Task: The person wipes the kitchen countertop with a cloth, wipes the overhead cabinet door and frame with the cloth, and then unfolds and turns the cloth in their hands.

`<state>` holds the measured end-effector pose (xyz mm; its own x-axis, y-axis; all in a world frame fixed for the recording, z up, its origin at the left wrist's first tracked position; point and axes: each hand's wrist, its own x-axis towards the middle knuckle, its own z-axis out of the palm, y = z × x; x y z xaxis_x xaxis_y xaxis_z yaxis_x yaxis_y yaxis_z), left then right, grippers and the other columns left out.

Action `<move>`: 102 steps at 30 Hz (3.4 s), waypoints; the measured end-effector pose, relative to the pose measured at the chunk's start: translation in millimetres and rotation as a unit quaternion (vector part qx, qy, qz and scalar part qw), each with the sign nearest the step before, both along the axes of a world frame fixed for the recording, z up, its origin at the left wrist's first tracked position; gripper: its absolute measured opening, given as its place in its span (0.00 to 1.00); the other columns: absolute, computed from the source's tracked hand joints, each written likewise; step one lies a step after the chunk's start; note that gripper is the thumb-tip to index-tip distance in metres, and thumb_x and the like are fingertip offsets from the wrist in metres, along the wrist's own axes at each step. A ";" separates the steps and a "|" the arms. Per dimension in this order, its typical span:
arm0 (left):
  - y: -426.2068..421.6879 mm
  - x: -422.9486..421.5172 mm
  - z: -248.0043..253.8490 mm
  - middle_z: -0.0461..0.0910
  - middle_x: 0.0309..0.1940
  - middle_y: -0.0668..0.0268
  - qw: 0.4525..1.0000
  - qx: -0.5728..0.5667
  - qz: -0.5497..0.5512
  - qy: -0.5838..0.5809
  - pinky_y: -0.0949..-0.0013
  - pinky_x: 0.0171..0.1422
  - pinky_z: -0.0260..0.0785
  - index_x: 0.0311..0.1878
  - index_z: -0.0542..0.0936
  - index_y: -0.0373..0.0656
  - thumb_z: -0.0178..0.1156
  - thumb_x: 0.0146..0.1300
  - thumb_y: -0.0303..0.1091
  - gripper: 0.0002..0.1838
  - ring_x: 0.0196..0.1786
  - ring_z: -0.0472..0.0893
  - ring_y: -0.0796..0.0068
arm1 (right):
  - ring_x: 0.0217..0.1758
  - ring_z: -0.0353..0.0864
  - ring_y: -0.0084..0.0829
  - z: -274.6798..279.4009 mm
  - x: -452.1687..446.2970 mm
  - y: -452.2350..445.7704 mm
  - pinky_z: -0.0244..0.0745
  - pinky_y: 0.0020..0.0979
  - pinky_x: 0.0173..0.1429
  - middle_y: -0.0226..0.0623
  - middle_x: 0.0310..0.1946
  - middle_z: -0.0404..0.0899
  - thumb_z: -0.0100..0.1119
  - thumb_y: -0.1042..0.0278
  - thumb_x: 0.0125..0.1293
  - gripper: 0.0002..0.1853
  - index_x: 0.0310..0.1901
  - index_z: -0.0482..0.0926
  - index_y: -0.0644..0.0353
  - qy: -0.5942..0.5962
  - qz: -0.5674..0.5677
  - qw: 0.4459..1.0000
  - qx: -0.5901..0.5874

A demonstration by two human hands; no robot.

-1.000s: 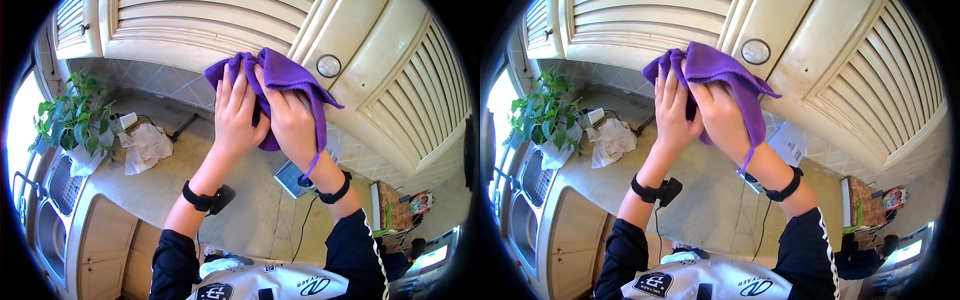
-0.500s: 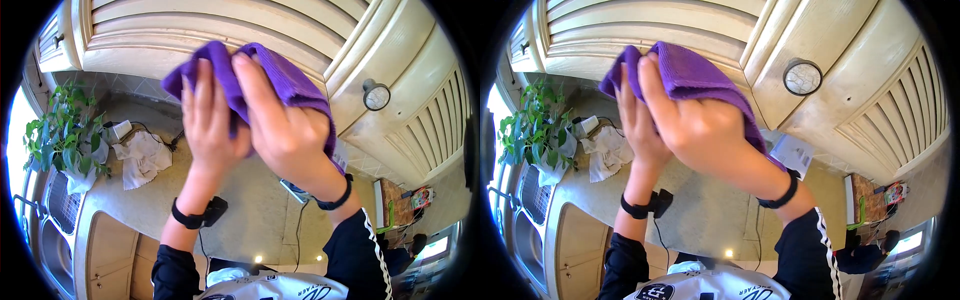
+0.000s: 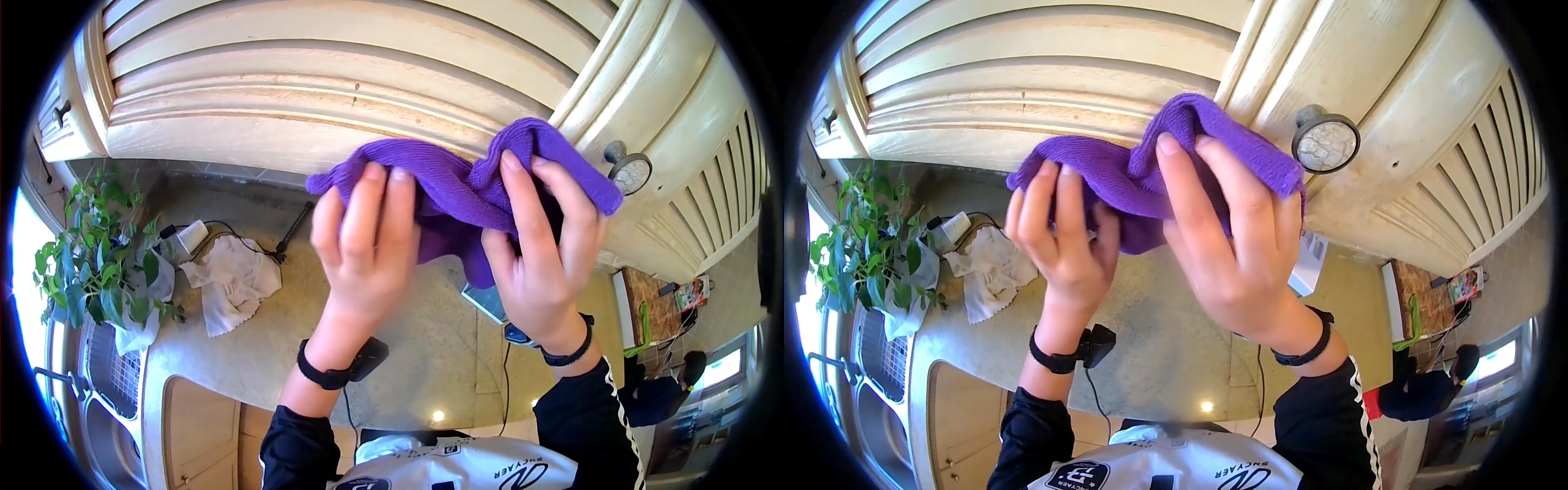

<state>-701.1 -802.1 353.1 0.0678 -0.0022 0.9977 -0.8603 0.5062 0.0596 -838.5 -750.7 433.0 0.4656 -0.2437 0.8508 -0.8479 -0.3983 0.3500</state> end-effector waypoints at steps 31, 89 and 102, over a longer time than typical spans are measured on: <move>17.0 9.1 25.7 0.71 0.45 0.52 0.997 0.061 0.017 0.033 0.56 0.54 0.62 0.48 0.77 0.30 0.53 0.50 0.22 0.19 0.47 0.69 0.53 | 0.32 0.72 0.30 3.7 42.2 -30.9 0.69 0.24 0.23 0.36 0.28 0.69 0.56 0.72 0.46 0.12 0.33 0.76 0.69 -0.061 0.134 0.988 -0.054; 4.6 44.9 35.1 0.63 0.31 0.64 0.980 0.088 -0.110 -0.137 0.66 0.45 0.50 0.51 0.80 0.38 0.56 0.45 0.24 0.24 0.38 0.64 0.67 | 0.33 0.79 0.37 2.0 64.9 8.7 0.74 0.30 0.36 0.40 0.37 0.75 0.68 0.80 0.38 0.22 0.41 0.78 0.64 -0.269 -0.090 0.959 -0.021; -7.8 74.8 32.5 0.64 0.31 0.67 0.995 0.053 -0.053 -0.060 0.68 0.39 0.52 0.43 0.83 0.37 0.63 0.50 0.26 0.15 0.36 0.62 0.67 | 0.32 0.79 0.34 7.4 92.1 -4.5 0.74 0.29 0.32 0.36 0.34 0.74 0.70 0.73 0.34 0.22 0.38 0.79 0.61 -0.236 -0.015 0.970 0.054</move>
